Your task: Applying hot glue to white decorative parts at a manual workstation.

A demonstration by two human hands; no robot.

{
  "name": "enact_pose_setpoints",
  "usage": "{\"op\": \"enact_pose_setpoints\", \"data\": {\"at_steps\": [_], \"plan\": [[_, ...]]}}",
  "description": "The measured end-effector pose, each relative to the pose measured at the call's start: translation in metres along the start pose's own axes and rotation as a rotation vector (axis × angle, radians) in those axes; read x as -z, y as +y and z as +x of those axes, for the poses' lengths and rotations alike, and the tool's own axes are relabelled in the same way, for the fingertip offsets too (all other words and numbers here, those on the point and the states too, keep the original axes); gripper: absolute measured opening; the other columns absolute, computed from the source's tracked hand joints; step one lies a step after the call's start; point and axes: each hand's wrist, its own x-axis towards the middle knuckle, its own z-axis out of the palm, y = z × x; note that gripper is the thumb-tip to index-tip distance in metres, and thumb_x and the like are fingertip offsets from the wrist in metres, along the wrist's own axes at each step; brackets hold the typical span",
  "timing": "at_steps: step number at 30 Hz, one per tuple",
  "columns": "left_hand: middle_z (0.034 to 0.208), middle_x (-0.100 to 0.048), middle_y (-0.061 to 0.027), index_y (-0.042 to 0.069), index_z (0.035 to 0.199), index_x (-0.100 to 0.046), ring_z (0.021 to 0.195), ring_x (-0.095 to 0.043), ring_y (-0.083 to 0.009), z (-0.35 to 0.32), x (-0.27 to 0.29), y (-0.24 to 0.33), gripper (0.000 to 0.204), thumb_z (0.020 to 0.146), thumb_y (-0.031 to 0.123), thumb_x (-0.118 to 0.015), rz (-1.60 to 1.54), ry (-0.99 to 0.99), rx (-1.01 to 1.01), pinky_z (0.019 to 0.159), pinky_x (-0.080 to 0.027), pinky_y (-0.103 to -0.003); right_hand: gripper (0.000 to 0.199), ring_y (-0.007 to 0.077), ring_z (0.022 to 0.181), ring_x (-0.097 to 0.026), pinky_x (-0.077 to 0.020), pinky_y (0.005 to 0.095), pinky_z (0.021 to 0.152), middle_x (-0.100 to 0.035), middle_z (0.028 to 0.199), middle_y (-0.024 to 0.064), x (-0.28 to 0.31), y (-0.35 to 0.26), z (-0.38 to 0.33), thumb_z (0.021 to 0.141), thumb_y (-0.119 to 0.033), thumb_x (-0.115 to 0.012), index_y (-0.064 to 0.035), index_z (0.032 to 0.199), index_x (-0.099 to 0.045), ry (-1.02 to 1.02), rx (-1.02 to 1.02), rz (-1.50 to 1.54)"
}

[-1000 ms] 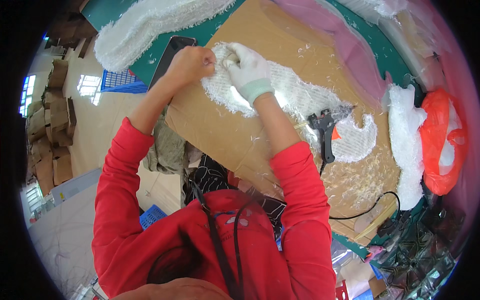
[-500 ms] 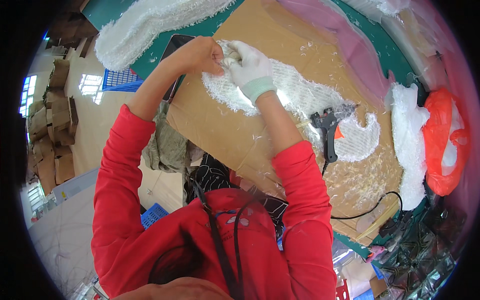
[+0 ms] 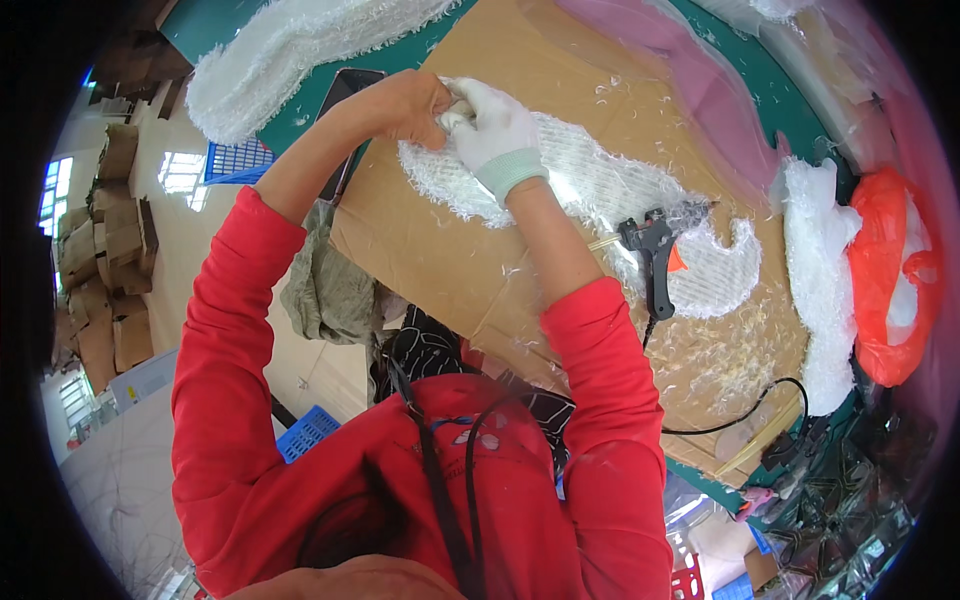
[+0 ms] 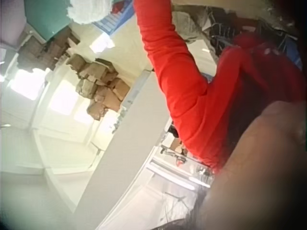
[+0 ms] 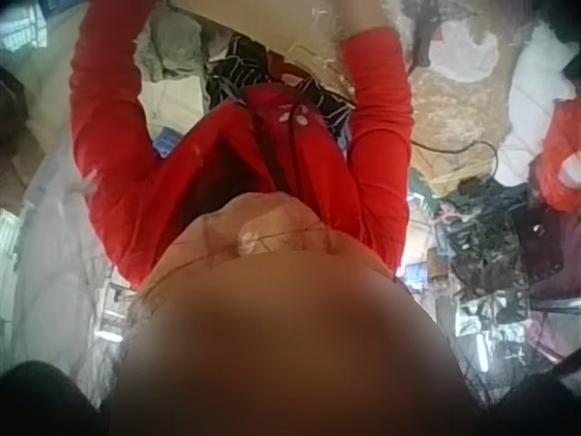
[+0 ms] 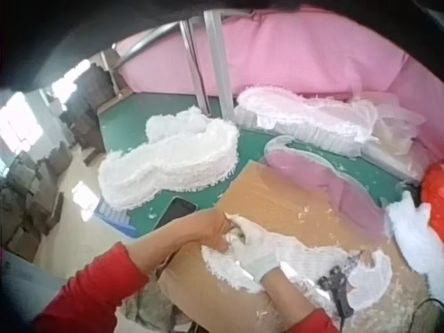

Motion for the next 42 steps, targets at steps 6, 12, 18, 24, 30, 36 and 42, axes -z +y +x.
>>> {"op": "enact_pose_setpoints", "data": {"at_steps": [6, 12, 18, 24, 30, 36, 42], "plan": [[0.059, -0.055, -0.0137, -0.003, 0.068, -0.057, 0.054, -0.054, -0.0239, 0.004, -0.005, -0.003, 0.027, 0.049, 0.014, -0.065, -0.058, -0.003, -0.050, 0.052, -0.042, -0.032, 0.031, 0.0264, 0.077, -0.059, -0.0469, 0.0347, 0.070, -0.062, 0.081, 0.0098, 0.001, -0.004, -0.001, 0.068, -0.012, -0.059, -0.0099, 0.099, -0.060, 0.010, -0.027, 0.047], [0.066, -0.060, -0.0134, 0.001, 0.076, -0.063, 0.060, -0.057, -0.0252, 0.010, -0.009, 0.000, 0.029, 0.050, 0.016, -0.064, 0.027, -0.007, -0.041, 0.058, -0.046, -0.031, 0.030, 0.0273, 0.077, -0.058, -0.0465, 0.0351, 0.070, -0.061, 0.080, 0.0104, -0.001, -0.001, 0.000, 0.069, -0.013, -0.057, -0.0089, 0.099, -0.059, 0.032, 0.003, 0.031], [0.071, -0.061, -0.0154, 0.002, 0.080, -0.062, 0.067, -0.059, -0.0285, 0.005, -0.007, 0.002, 0.033, 0.051, 0.018, -0.063, 0.110, 0.032, -0.071, 0.061, -0.048, -0.033, 0.029, 0.0270, 0.076, -0.058, -0.0465, 0.0345, 0.070, -0.061, 0.079, 0.0105, 0.000, -0.004, -0.001, 0.069, -0.013, -0.056, -0.0075, 0.098, -0.059, 0.031, 0.022, 0.042], [0.074, -0.062, -0.0168, 0.002, 0.082, -0.061, 0.070, -0.060, -0.0309, 0.010, -0.012, 0.000, 0.035, 0.050, 0.016, -0.061, 0.163, 0.024, -0.097, 0.063, -0.049, -0.034, 0.033, 0.0178, 0.072, -0.061, -0.0481, 0.0281, 0.071, -0.063, 0.082, 0.0075, 0.000, -0.001, -0.002, 0.072, -0.010, -0.057, -0.0072, 0.104, -0.058, 0.015, -0.001, -0.033], [0.072, -0.062, -0.0171, 0.001, 0.079, -0.062, 0.069, -0.060, -0.0305, 0.009, -0.011, 0.000, 0.032, 0.050, 0.013, -0.061, 0.143, 0.030, -0.157, 0.061, -0.049, -0.036, 0.032, 0.0182, 0.072, -0.061, -0.0481, 0.0284, 0.070, -0.063, 0.080, 0.0078, 0.001, 0.000, -0.001, 0.071, -0.010, -0.057, -0.0064, 0.103, -0.058, 0.010, 0.004, -0.045], [0.069, -0.061, -0.0169, -0.001, 0.075, -0.061, 0.066, -0.060, -0.0300, 0.018, -0.018, -0.013, 0.028, 0.050, 0.012, -0.061, 0.180, 0.106, -0.221, 0.058, -0.048, -0.037, 0.032, 0.0196, 0.073, -0.061, -0.0480, 0.0290, 0.070, -0.063, 0.081, 0.0084, 0.002, -0.005, -0.001, 0.071, -0.013, -0.059, -0.0079, 0.103, -0.058, 0.017, -0.010, -0.052], [0.066, -0.059, -0.0129, 0.000, 0.071, -0.055, 0.065, -0.060, -0.0245, 0.008, 0.008, -0.013, 0.030, 0.050, 0.016, -0.070, 0.045, -0.099, -0.187, 0.056, -0.045, -0.034, 0.033, 0.0203, 0.075, -0.061, -0.0478, 0.0293, 0.071, -0.064, 0.084, 0.0093, -0.001, 0.002, -0.001, 0.071, -0.015, -0.062, -0.0085, 0.103, -0.059, 0.037, 0.000, -0.036]]}}
